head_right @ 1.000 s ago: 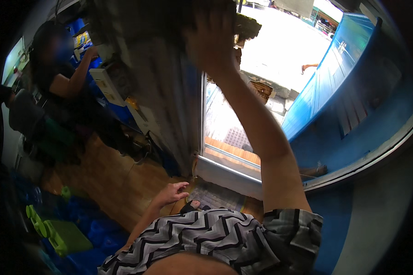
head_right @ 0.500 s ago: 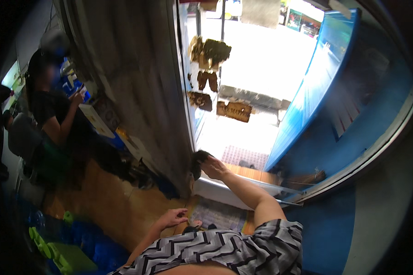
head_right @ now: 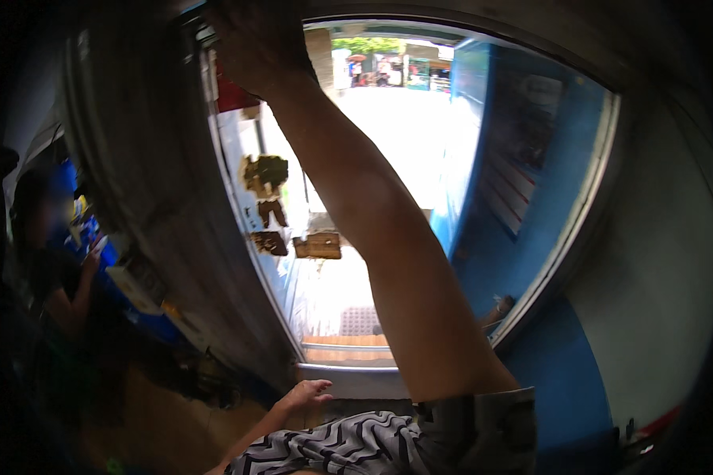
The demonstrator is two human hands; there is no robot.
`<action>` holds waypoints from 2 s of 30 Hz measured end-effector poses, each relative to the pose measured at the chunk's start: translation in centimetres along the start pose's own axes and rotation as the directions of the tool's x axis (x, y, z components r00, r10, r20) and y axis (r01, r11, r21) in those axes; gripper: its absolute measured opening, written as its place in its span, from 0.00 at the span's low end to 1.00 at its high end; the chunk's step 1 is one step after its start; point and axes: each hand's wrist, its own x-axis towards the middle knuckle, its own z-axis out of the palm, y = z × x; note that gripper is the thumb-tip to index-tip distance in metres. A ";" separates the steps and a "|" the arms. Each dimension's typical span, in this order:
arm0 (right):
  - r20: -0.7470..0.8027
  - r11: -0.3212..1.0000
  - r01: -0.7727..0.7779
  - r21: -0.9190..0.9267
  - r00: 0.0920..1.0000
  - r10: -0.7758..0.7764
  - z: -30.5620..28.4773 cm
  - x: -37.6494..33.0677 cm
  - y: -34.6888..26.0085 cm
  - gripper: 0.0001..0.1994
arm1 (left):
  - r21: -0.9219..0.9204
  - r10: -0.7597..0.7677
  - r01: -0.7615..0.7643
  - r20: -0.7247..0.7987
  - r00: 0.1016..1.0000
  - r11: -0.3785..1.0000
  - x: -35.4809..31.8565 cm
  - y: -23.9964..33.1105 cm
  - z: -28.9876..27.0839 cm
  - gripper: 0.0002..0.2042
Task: The person washes a green cloth at a sink, then wipes the interior glass door and the exterior blue metal door with the cloth. The person moves between the interior and exterior of the shop while cleaning.
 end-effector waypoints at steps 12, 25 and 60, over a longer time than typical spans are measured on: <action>0.064 0.143 0.059 -0.988 0.998 0.025 -32.6 -15.3 29.6 0.17 | -0.025 -0.066 0.069 0.082 0.994 0.997 -1.6 2.5 0.1 0.22; -0.401 0.638 -0.503 -0.583 0.861 0.312 -31.8 -40.2 23.1 0.10 | -0.080 0.004 0.003 0.095 0.995 0.997 -0.7 2.5 3.0 0.22; -0.597 -0.705 -0.709 0.021 -0.575 0.560 -26.3 -79.5 0.1 0.21 | 0.023 -0.308 0.317 0.309 0.900 0.948 -2.7 7.1 9.4 0.23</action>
